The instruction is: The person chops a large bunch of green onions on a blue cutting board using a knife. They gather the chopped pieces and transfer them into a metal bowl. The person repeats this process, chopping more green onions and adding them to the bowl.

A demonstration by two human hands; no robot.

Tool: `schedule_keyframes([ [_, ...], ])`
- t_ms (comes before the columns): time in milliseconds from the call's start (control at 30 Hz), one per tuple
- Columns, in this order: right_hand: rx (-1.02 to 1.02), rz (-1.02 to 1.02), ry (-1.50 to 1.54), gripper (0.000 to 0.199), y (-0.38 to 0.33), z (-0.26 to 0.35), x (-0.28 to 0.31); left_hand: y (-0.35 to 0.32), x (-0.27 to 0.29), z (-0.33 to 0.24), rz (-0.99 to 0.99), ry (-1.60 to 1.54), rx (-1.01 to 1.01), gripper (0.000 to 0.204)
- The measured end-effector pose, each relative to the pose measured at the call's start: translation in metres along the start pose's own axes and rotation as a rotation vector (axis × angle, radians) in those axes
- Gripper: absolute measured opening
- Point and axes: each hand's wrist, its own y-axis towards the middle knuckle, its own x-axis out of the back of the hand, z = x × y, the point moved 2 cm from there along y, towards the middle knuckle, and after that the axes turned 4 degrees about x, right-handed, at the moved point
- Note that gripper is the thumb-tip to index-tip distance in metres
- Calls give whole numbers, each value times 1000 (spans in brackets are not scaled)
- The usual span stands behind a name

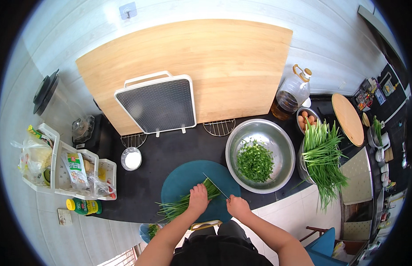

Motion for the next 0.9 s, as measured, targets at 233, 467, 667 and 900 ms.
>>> schedule_keyframes([
  [233,76,158,-48,18,38,-10,-32,6,0,0,35,38,-36,66],
  [467,3,149,-53,17,70,18,-32,4,-11,0,-25,88,-48,54],
  [667,-2,52,-50,15,68,24,-40,3,-9,1,-13,101,-17,51],
  [900,35,-113,93,23,49,6,-16,-4,18,-1,136,-123,123,75],
])
